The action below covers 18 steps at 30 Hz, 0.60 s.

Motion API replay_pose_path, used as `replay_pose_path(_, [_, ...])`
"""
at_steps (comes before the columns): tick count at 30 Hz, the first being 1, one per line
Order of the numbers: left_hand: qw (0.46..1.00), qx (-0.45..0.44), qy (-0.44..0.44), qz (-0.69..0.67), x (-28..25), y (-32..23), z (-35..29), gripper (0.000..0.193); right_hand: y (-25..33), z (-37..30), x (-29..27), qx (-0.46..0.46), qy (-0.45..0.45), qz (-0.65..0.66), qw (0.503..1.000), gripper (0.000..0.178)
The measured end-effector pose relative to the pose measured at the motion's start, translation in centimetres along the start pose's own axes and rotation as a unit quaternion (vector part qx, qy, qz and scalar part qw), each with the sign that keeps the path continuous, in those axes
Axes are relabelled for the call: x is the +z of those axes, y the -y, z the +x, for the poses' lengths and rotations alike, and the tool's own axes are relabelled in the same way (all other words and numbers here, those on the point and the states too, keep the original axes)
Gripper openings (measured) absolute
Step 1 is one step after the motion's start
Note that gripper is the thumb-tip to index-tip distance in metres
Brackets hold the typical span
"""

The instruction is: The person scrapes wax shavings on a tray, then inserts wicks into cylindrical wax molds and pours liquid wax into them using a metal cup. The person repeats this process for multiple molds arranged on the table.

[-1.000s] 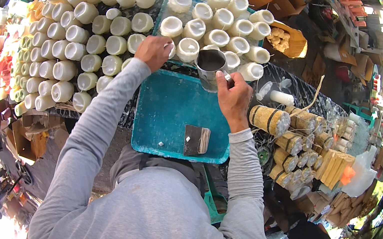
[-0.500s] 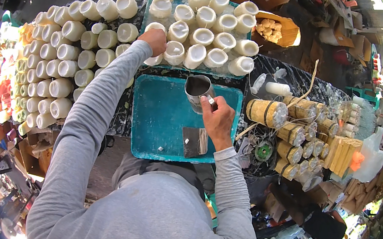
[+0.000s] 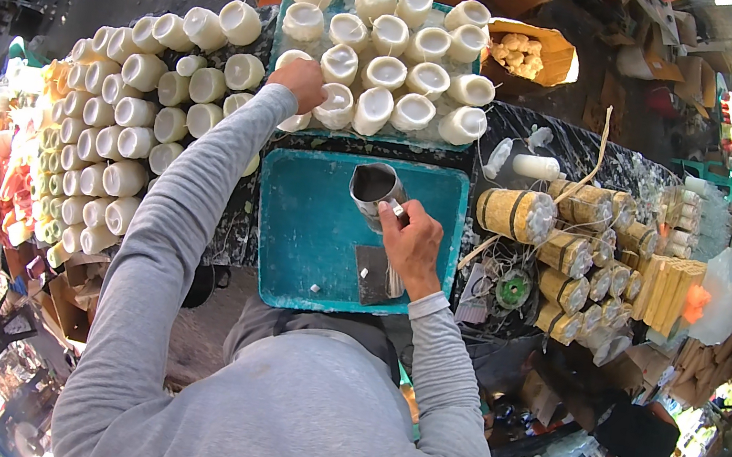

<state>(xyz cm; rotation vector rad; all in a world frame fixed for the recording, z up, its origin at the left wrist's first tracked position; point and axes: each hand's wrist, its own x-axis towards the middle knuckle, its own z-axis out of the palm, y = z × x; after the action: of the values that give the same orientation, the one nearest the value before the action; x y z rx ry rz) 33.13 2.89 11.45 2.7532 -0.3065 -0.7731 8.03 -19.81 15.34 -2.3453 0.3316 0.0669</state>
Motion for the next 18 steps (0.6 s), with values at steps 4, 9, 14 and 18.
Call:
replay_pose_path(4, [0.999,0.024,-0.028,-0.001,0.5,0.3,-0.2,0.034,-0.1,-0.5,0.0,0.001,0.001,0.007,1.000,0.036])
replay_pose_path(9, [0.994,0.077,-0.079,0.024,1.2,0.8,-0.9,0.033,-0.3,-1.0,0.3,0.001,0.001,0.002,1.000,0.034])
replay_pose_path(14, [0.987,0.119,-0.103,0.020,2.1,1.1,-1.7,0.031,-0.4,-1.4,0.6,0.008,0.007,0.005,1.000,0.034])
replay_pose_path(18, [0.988,0.122,-0.096,-0.007,2.9,1.6,-2.2,0.030,-0.4,-1.3,0.8,0.015,0.013,0.002,1.000,0.033])
